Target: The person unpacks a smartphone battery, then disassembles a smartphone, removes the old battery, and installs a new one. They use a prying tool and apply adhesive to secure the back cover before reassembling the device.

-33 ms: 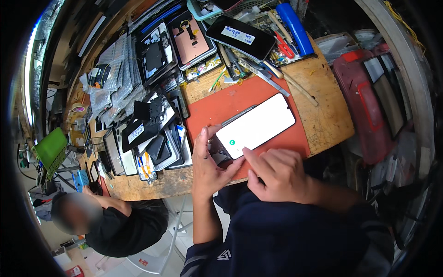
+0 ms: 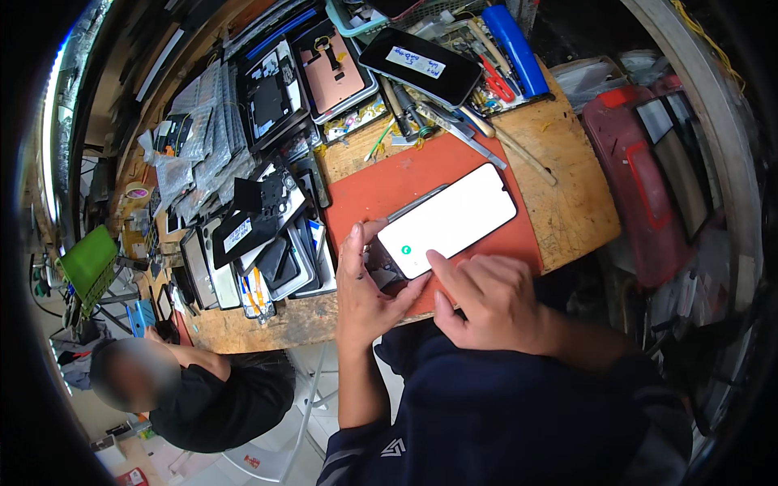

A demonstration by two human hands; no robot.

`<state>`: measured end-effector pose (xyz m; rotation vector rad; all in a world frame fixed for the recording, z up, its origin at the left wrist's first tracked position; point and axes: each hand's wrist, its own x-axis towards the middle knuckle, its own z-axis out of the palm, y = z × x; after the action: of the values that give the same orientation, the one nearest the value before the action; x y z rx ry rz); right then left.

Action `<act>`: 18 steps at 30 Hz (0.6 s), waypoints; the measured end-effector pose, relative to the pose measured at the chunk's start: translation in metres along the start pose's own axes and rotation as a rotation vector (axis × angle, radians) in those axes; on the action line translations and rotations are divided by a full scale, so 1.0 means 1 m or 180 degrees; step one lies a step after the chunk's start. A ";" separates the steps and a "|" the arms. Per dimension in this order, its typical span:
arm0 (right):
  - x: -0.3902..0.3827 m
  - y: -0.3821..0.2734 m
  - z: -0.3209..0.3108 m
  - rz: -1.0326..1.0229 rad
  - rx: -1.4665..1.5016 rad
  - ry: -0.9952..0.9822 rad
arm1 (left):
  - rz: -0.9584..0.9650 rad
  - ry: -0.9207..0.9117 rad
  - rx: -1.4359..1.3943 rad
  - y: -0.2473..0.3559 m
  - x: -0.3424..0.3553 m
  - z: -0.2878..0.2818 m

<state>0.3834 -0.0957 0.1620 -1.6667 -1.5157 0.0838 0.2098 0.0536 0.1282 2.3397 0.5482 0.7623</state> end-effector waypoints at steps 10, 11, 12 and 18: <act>-0.005 0.015 -0.014 0.0263 -0.0245 -0.0263 | 0.0069 -0.0139 0.0019 -0.001 0.000 -0.001; -0.008 0.015 -0.014 0.0293 -0.0255 -0.0287 | 0.0088 -0.0128 0.0006 -0.002 0.000 0.000; -0.009 0.013 -0.015 0.0291 -0.0244 -0.0310 | 0.0108 -0.0116 -0.0008 -0.003 0.000 0.001; 0.006 0.006 -0.006 0.0210 -0.0138 -0.0403 | 0.0115 0.0057 0.0045 0.001 0.004 0.002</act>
<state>0.3933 -0.0932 0.1645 -1.7747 -1.5659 0.1965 0.2139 0.0544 0.1293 2.3638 0.5218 0.7990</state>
